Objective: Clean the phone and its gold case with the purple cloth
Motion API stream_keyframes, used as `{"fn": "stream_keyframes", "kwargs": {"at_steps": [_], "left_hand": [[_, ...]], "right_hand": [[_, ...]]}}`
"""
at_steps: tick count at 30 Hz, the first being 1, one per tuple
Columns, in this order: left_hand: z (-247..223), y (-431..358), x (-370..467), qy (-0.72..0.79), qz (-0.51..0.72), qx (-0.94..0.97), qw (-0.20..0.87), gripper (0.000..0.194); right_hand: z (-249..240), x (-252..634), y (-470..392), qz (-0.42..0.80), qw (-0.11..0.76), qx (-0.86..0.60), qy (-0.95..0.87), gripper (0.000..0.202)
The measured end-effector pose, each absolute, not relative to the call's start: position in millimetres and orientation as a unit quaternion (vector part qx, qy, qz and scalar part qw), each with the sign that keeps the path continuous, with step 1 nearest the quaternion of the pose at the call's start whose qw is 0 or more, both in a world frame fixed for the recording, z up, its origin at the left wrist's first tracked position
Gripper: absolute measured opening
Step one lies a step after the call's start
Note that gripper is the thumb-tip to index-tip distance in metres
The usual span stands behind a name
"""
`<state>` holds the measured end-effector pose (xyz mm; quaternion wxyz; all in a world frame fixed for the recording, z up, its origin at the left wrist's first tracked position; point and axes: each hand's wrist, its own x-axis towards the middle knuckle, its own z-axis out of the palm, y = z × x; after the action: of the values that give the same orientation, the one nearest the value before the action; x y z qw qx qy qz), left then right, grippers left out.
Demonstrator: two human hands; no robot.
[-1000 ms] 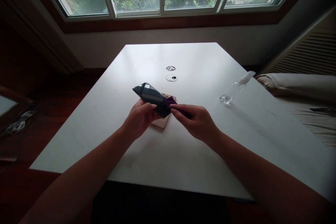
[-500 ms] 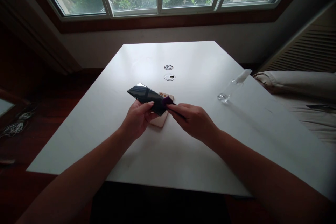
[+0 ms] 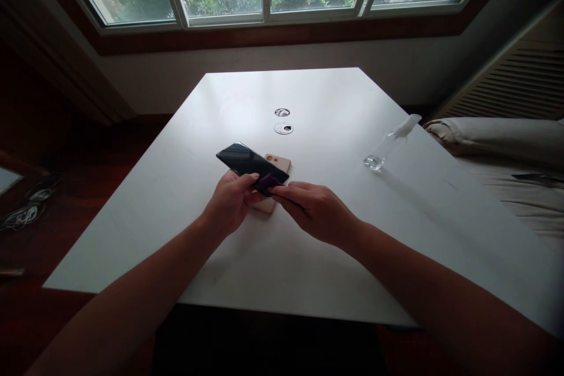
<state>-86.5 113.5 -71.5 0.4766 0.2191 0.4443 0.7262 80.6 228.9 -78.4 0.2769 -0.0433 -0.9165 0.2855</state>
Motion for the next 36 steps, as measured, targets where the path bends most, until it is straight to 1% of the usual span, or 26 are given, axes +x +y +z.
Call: {"fn": "stream_keyframes", "kwargs": {"at_steps": [3, 6, 10, 13, 16, 20, 23, 26, 28, 33, 36], "left_hand": [[-72.6, 113.6, -86.6, 0.439, 0.726, 0.224, 0.479, 0.028], [-71.9, 113.9, -86.0, 0.439, 0.729, 0.223, 0.475, 0.027], [-71.5, 113.6, -84.2, 0.449, 0.728, 0.214, 0.471, 0.025], [-72.1, 113.1, -83.0, 0.455, 0.721, 0.215, 0.476, 0.025], [-70.9, 112.5, -82.0, 0.456, 0.723, 0.223, 0.469, 0.026], [-66.8, 112.0, -80.4, 0.461, 0.728, 0.219, 0.459, 0.028], [-65.7, 112.3, -78.7, 0.463, 0.728, 0.216, 0.458, 0.026], [-66.4, 113.2, -77.4, 0.473, 0.725, 0.210, 0.453, 0.023], [-67.1, 113.8, -77.3, 0.478, 0.726, 0.208, 0.449, 0.023], [-67.5, 113.1, -78.8, 0.461, 0.732, 0.221, 0.450, 0.032], [-67.0, 112.3, -78.8, 0.469, 0.730, 0.208, 0.450, 0.026]], "right_hand": [[-78.0, 79.8, 233.3, 0.256, 0.273, -0.051, -0.926, 0.028], [-80.2, 78.6, 242.2, 0.224, 0.284, -0.084, -0.928, 0.027], [-81.9, 78.0, 237.8, 0.265, 0.301, -0.078, -0.913, 0.025], [-81.0, 78.7, 230.2, 0.296, 0.293, -0.055, -0.908, 0.023], [-81.1, 78.4, 233.0, 0.268, 0.283, -0.072, -0.918, 0.024], [-83.9, 76.6, 240.8, 0.243, 0.303, -0.117, -0.914, 0.024], [-84.3, 77.1, 235.3, 0.272, 0.309, -0.083, -0.908, 0.023], [-82.7, 78.2, 228.0, 0.281, 0.292, -0.040, -0.914, 0.023], [-82.0, 78.1, 228.8, 0.261, 0.286, -0.043, -0.921, 0.023], [-83.9, 77.3, 236.3, 0.232, 0.306, -0.085, -0.919, 0.024], [-84.2, 78.4, 231.3, 0.245, 0.301, -0.046, -0.921, 0.023]]}}
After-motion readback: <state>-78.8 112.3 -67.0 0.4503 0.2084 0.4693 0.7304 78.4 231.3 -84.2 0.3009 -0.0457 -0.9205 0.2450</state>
